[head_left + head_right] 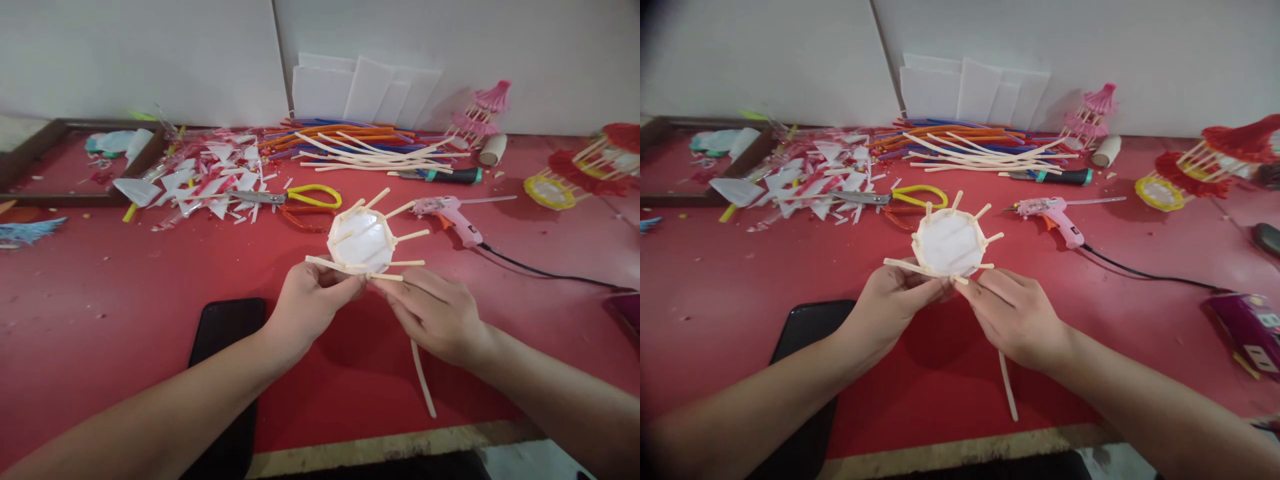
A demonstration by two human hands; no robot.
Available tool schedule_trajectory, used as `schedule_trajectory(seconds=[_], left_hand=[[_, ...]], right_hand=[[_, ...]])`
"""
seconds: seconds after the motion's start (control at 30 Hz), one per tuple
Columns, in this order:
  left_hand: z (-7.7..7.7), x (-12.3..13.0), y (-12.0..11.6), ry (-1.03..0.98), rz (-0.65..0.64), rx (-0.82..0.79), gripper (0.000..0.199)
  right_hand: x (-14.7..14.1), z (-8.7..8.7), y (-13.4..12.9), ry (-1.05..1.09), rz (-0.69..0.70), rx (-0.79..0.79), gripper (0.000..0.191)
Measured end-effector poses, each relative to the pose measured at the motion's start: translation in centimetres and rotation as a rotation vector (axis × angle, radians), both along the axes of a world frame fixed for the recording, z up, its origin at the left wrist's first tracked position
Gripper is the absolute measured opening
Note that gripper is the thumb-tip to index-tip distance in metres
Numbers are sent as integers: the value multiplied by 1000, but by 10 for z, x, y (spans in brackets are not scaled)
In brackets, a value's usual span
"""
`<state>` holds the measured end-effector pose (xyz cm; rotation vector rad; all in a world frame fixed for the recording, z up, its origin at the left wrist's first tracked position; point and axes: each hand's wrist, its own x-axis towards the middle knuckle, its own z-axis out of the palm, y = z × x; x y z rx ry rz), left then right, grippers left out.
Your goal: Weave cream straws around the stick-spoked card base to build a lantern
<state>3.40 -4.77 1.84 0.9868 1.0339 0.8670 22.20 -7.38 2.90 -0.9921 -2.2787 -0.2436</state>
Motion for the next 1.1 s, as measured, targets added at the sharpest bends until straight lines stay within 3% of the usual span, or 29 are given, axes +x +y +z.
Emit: schedule_trajectory(seconds=[0.13, 0.23, 0.37, 0.47, 0.77, 1.1], left_hand=[[-2, 2, 1, -136, -2, -127, 21], [0, 2, 3, -177, 15, -181, 25], [1, 2, 4, -220, 13, -170, 23], [2, 2, 3, -257, -13, -168, 21], [5, 2, 2, -271, -26, -240, 21], [3, 0, 2, -287, -45, -157, 19]], right_hand=[[9, 5, 5, -47, 73, 15, 30], [11, 5, 3, -49, 46, 14, 29], [8, 3, -2, 115, -36, -95, 23], [6, 1, -3, 206, -5, -187, 26], [10, 0, -2, 81, 5, -103, 47], [11, 2, -1, 83, 51, -88, 37]])
